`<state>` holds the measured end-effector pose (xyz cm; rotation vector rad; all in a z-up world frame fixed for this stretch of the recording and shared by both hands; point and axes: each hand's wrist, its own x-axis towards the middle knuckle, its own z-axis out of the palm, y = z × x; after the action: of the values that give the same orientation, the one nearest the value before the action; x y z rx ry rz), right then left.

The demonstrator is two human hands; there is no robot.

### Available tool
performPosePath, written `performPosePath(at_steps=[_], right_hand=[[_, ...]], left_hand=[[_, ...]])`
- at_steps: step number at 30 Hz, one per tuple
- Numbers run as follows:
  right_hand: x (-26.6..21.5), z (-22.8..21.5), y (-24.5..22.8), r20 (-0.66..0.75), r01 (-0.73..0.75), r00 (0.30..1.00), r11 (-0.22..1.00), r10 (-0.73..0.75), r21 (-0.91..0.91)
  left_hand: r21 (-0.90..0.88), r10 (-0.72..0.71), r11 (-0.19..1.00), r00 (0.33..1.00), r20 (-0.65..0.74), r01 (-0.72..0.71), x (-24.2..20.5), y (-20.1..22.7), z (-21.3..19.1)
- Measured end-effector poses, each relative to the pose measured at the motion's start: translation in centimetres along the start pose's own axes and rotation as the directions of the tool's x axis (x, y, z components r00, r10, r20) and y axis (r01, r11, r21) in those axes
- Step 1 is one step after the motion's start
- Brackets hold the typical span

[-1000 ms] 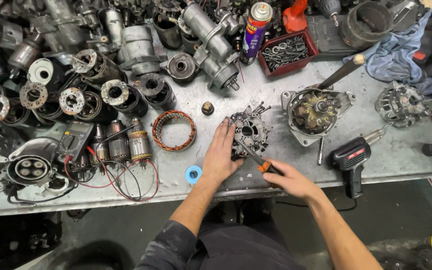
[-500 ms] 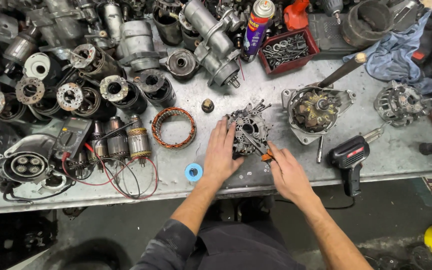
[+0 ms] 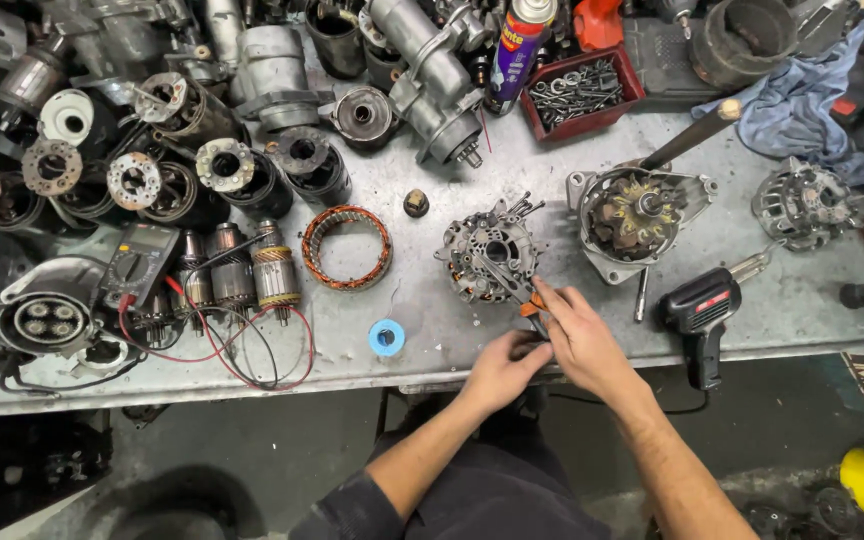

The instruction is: The person uses pliers to remove pins from a mechanical component on a workbench. They then use a T-handle wrench to tighten bolts on the same component, rotating it to access different sides.

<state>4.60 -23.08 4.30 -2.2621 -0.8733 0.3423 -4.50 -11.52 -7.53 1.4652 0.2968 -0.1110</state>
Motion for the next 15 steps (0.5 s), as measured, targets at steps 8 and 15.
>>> performPosePath(at_steps=[8, 15], right_hand=[[0.5, -1.2, -0.4, 0.041, -0.02, 0.999, 1.0, 0.02, -0.01], [1.0, -1.3, -0.8, 0.086, -0.093, 0.991, 0.991, 0.102, -0.1]], left_hand=[[-0.439, -0.135, 0.878, 0.978, 0.156, 0.191, 1.5, -1.0, 1.6], [-0.433, -0.122, 0.887, 0.986, 0.115, 0.16, 0.5, -0.6, 1.1]])
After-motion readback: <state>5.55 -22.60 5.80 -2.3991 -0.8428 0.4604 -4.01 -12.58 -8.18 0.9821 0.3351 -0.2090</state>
